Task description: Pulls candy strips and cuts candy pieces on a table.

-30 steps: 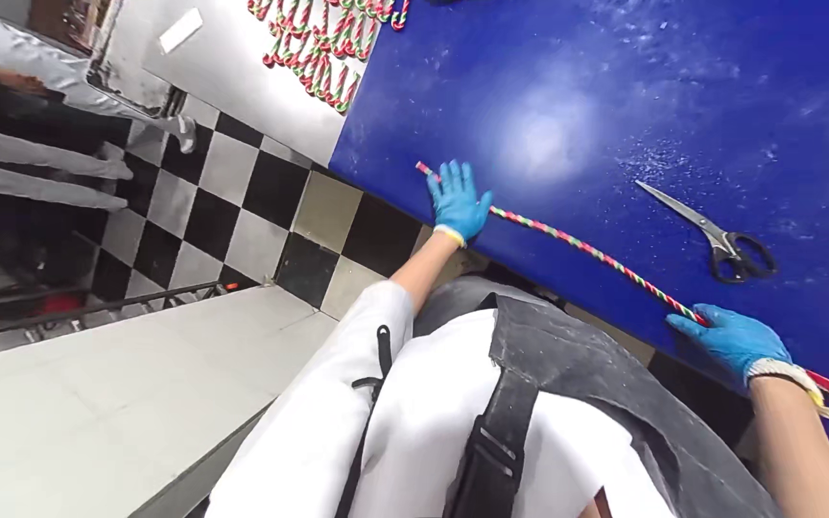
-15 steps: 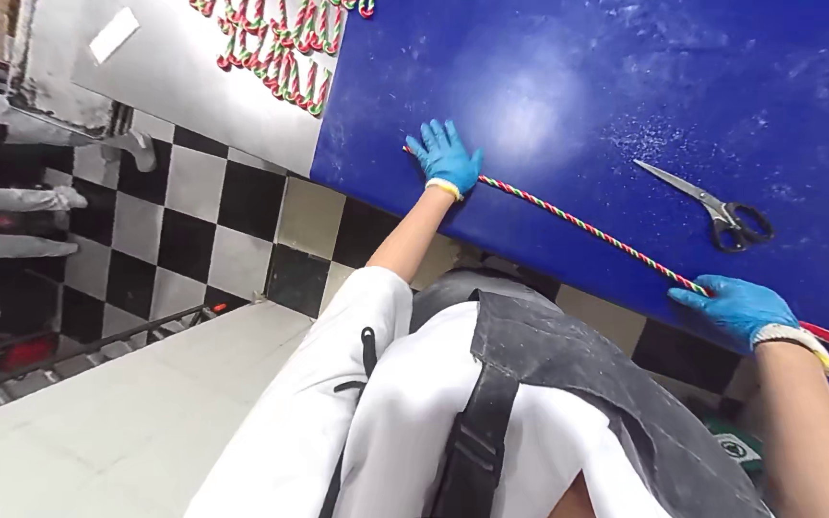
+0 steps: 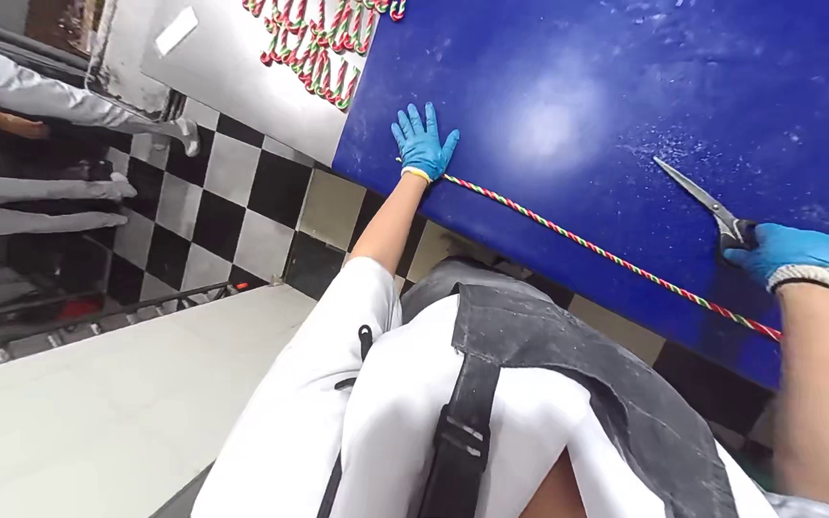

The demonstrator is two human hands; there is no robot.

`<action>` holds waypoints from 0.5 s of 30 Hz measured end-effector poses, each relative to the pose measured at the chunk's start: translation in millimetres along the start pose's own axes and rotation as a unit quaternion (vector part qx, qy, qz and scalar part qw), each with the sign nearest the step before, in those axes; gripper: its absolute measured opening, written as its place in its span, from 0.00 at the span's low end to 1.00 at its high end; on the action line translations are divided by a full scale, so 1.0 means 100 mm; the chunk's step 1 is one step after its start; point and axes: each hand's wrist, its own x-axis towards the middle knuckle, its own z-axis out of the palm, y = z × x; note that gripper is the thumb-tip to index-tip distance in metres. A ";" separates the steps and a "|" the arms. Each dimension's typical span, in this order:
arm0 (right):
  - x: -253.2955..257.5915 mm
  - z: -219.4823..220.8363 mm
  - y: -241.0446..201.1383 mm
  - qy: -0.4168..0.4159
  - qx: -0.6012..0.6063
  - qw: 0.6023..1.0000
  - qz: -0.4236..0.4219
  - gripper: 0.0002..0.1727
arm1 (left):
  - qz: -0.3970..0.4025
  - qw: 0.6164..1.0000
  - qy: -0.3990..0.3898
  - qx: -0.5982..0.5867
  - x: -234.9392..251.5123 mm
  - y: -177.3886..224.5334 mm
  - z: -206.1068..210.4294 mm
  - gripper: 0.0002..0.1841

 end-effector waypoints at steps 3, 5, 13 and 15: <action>0.14 -0.02 0.08 -0.028 0.053 0.998 -0.006 0.19 | 0.000 0.999 -0.026 -0.026 0.29 0.07 -0.03 0.49; -0.04 0.01 0.03 -0.041 0.214 0.976 0.002 0.19 | 0.005 0.994 -0.062 -0.092 0.34 -0.02 -0.14 0.42; -1.73 0.70 -2.19 -0.209 0.463 0.832 -0.224 0.34 | 0.371 0.904 -0.156 -0.146 -0.11 -0.51 -0.40 0.24; -1.86 0.77 -2.72 -0.301 0.420 0.822 -0.240 0.35 | 0.413 0.892 -0.102 -0.153 -0.19 -0.52 -0.23 0.16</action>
